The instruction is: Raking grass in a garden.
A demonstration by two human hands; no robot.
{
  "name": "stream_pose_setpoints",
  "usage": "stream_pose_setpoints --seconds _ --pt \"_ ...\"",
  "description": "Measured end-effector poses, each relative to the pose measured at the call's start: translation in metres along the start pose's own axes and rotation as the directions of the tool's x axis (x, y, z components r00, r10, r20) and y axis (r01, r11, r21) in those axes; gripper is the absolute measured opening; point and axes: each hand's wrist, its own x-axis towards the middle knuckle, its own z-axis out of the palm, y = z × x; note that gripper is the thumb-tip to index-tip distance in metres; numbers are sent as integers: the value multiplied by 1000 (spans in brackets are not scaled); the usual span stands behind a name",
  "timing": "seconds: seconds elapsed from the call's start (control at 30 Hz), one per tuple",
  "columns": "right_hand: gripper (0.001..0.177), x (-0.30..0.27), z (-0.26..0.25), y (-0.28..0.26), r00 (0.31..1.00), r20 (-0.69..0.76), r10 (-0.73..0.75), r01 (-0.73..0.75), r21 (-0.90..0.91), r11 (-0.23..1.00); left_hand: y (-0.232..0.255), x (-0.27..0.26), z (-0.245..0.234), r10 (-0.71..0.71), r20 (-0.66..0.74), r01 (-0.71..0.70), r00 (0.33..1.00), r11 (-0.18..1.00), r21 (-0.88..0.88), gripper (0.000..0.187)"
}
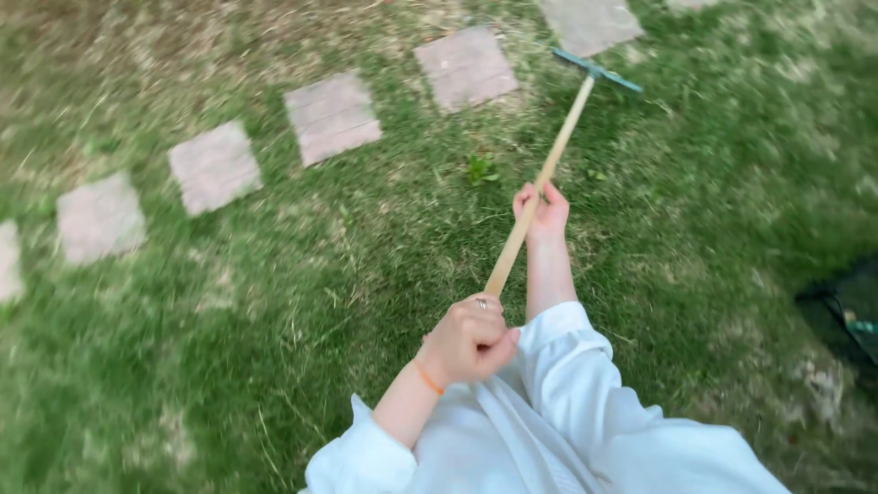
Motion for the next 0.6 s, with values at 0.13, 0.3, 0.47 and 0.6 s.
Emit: stream_pose_setpoints --seconds 0.13,0.3,0.47,0.6 --pt "25 36 -109 -50 979 -156 -132 130 -26 991 -39 11 8 -28 111 37 993 996 -83 38" --pt "22 26 -133 -41 996 -18 -82 82 30 996 -45 6 2 -7 193 29 981 993 -112 41" --pt "25 21 -121 18 991 4 -136 136 14 991 -50 -13 -35 -77 192 102 978 987 -123 44" --pt "23 -4 -127 82 988 15 -152 152 -6 988 -38 -55 -81 -42 261 78 964 989 -126 43"
